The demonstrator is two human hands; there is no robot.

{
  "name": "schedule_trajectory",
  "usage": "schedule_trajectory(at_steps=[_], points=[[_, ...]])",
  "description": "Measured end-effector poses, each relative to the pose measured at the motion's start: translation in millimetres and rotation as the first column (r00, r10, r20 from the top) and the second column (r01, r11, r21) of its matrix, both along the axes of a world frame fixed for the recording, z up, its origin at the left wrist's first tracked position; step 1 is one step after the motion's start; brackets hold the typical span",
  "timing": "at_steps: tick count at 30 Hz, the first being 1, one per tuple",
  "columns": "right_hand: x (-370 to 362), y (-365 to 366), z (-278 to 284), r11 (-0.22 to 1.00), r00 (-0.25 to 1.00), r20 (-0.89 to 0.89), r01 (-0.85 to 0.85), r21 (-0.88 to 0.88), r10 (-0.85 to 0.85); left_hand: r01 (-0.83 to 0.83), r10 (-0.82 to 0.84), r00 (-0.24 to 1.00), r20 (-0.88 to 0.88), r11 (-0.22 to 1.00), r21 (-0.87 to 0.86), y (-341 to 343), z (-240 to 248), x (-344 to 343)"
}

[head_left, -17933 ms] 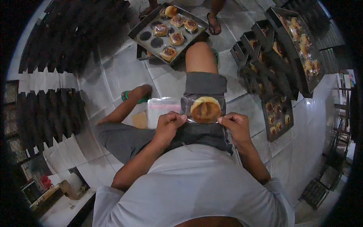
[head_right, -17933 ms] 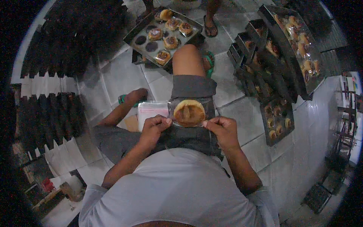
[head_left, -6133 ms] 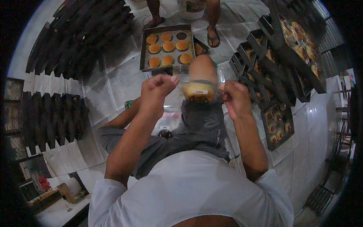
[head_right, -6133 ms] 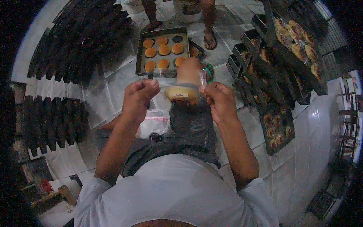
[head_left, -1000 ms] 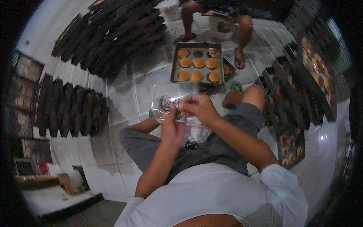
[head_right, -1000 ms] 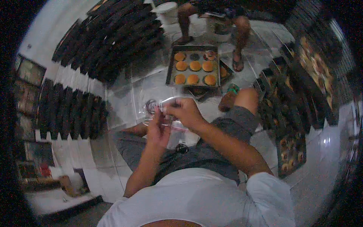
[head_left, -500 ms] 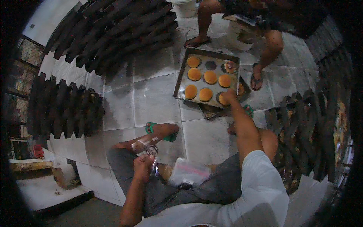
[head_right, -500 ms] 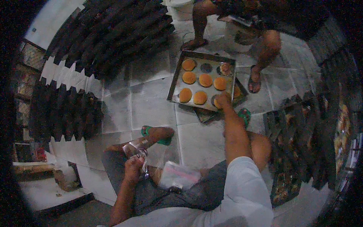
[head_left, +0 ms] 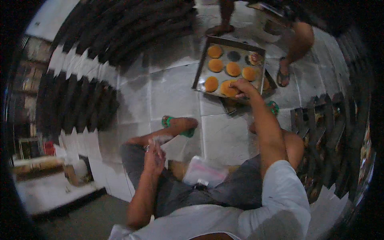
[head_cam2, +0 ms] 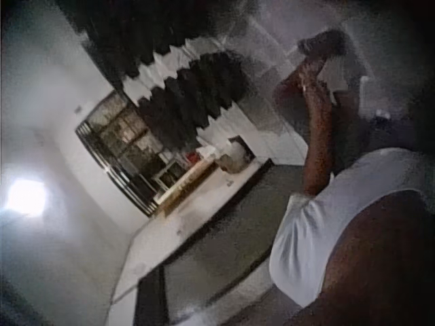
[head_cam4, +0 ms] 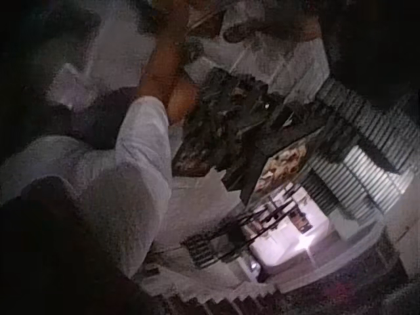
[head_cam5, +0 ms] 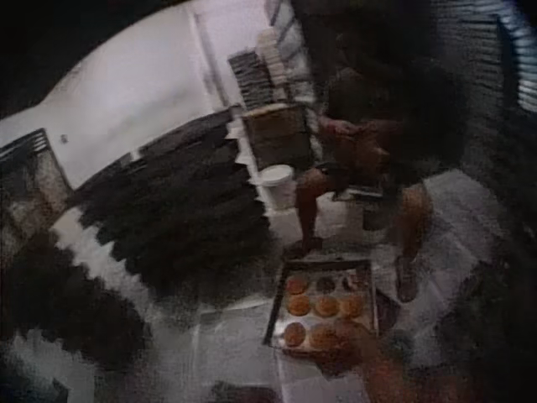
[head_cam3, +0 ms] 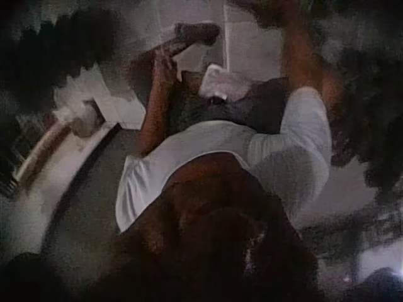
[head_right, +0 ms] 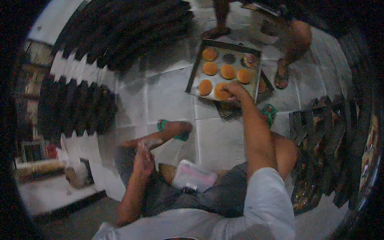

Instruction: The person sits on the floor and repeatedly picks up round buns from a metal tray, places each into a clear plastic bag, and sets the packaged buns onto a nearby tray. The process continues with multiple buns handled one at a time.

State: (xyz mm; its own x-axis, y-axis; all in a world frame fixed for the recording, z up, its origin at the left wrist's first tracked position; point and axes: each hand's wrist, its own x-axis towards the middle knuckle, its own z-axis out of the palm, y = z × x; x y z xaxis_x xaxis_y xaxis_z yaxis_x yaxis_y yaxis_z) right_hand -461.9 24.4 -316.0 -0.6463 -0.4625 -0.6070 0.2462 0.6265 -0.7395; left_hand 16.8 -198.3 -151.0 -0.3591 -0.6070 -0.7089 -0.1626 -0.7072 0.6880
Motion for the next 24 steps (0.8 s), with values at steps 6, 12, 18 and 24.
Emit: schedule_trajectory(at_steps=[6, 12, 18, 24], points=[[167.7, -61.2, 251.6, 0.837, 0.973, 0.191, -0.002, -0.547, 0.127, -0.077, 0.237, 0.907, -0.348, 0.906, 0.417, -12.1, 35.4, -38.3], [368.1, -11.7, 339.2, 0.721, 0.723, -0.571, -0.147, -0.677, -0.389, 0.075, 0.079, 0.838, -0.540, 0.964, 0.257, 39.4, 90.2, -36.2], [372.2, 2.6, 337.0, 0.650, 0.890, -0.192, 0.142, -0.747, -0.415, -0.021, -0.224, 0.818, -0.530, 0.909, -0.416, 107.8, 137.8, -36.6], [360.8, 50.9, 352.9, 0.435, 0.926, 0.376, 0.322, -0.841, 0.042, 0.417, -0.595, 0.776, -0.209, 0.733, -0.538, 103.5, 151.3, -8.5]])
